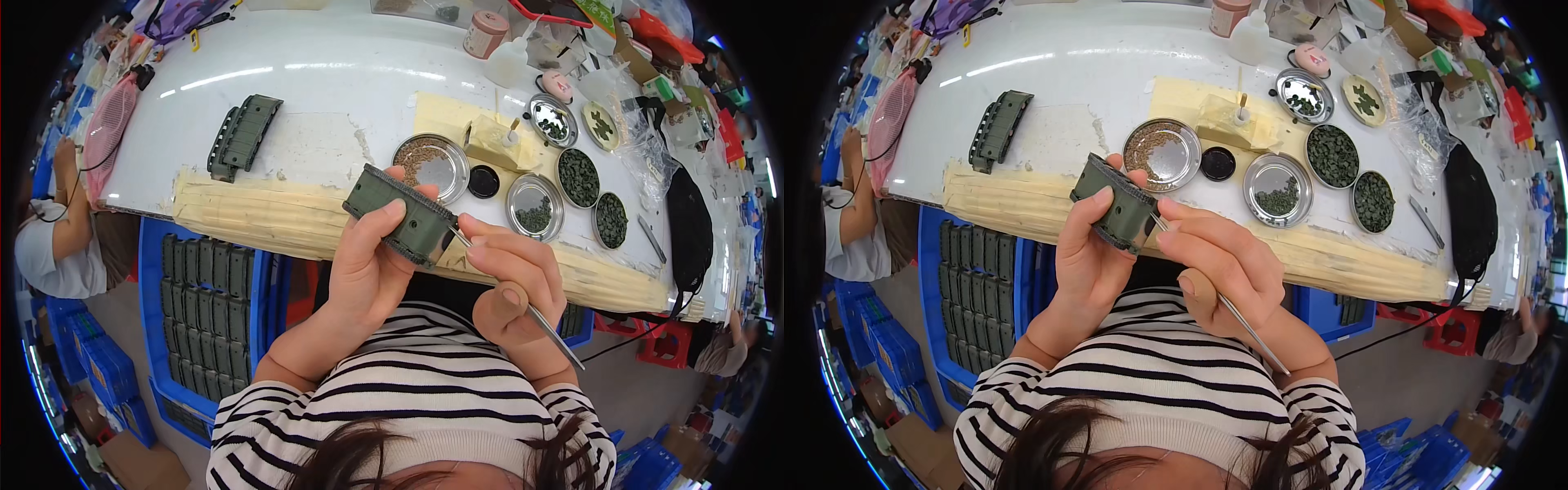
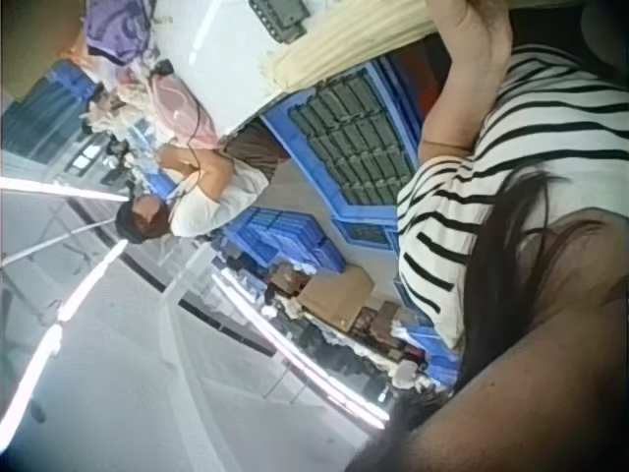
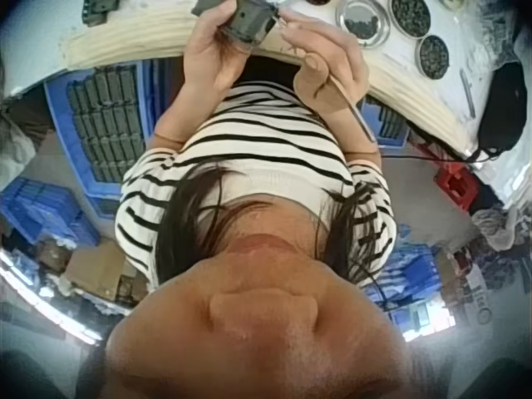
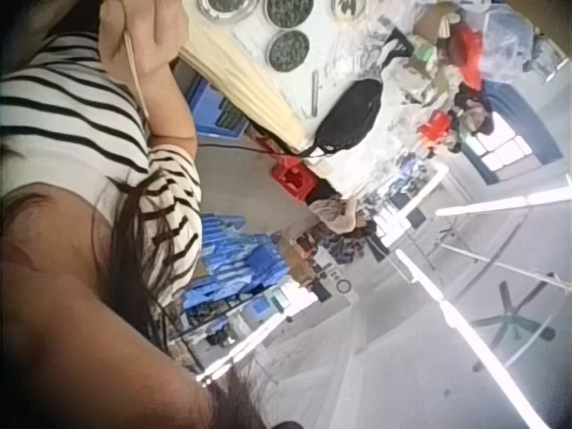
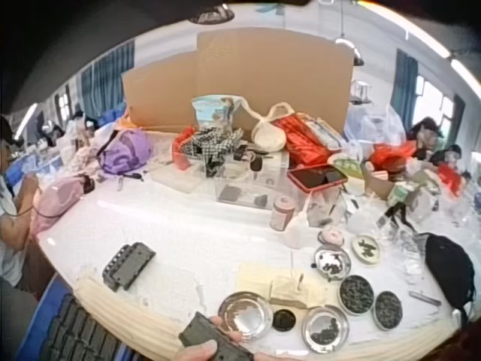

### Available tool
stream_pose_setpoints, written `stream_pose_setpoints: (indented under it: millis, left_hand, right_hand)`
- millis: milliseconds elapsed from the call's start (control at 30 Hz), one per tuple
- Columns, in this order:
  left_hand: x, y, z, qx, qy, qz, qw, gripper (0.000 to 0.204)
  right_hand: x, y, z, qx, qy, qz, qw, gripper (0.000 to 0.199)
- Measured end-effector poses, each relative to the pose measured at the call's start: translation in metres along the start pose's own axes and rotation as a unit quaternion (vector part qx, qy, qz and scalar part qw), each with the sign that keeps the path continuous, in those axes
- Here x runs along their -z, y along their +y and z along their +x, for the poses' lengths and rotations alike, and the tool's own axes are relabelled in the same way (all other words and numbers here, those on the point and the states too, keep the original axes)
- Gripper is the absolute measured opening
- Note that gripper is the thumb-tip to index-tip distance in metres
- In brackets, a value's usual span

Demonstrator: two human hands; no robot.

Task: Assembling components of miniature model tanks by applying adhesive to wheels and treads.

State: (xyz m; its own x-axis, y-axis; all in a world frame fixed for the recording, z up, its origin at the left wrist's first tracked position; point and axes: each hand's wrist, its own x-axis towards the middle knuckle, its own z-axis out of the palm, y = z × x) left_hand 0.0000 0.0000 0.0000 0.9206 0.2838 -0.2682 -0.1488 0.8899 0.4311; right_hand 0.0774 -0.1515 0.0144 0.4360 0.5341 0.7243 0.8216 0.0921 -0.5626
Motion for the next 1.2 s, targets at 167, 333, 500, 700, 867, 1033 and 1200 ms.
stream_pose_setpoints:
  millis: [167,333,500,700,867,1033,1200]
  left_hand:
    - [-0.001,-0.001,0.001,-0.009,-0.001,-0.006,1.0,0.041]
    - [0.0,-0.003,0.001,-0.015,-0.005,-0.01,1.0,0.04]
    - [0.0,-0.003,0.0,-0.022,-0.007,-0.006,1.0,0.04]
    - [-0.003,0.008,0.0,-0.013,-0.016,0.038,0.999,0.043]
    - [-0.006,0.04,0.01,-0.016,-0.086,-0.007,0.996,0.052]
    - [0.008,0.049,0.019,0.06,-0.208,-0.237,0.947,0.062]
    - [0.004,0.044,0.023,0.142,-0.139,-0.337,0.92,0.06]
  right_hand:
    - [-0.001,0.001,0.001,0.006,0.01,-0.003,1.0,0.022]
    - [-0.005,0.0,-0.002,-0.002,0.027,0.008,1.0,0.021]
    - [-0.006,0.0,-0.004,-0.006,0.032,0.006,0.999,0.021]
    - [-0.003,0.003,0.001,-0.024,0.059,0.081,0.995,0.03]
    - [0.012,-0.001,0.006,-0.053,0.116,0.119,0.985,0.049]
    - [0.008,-0.001,0.0,-0.037,0.078,0.103,0.991,0.042]
    - [0.007,-0.015,0.006,-0.03,0.004,0.089,0.996,0.029]
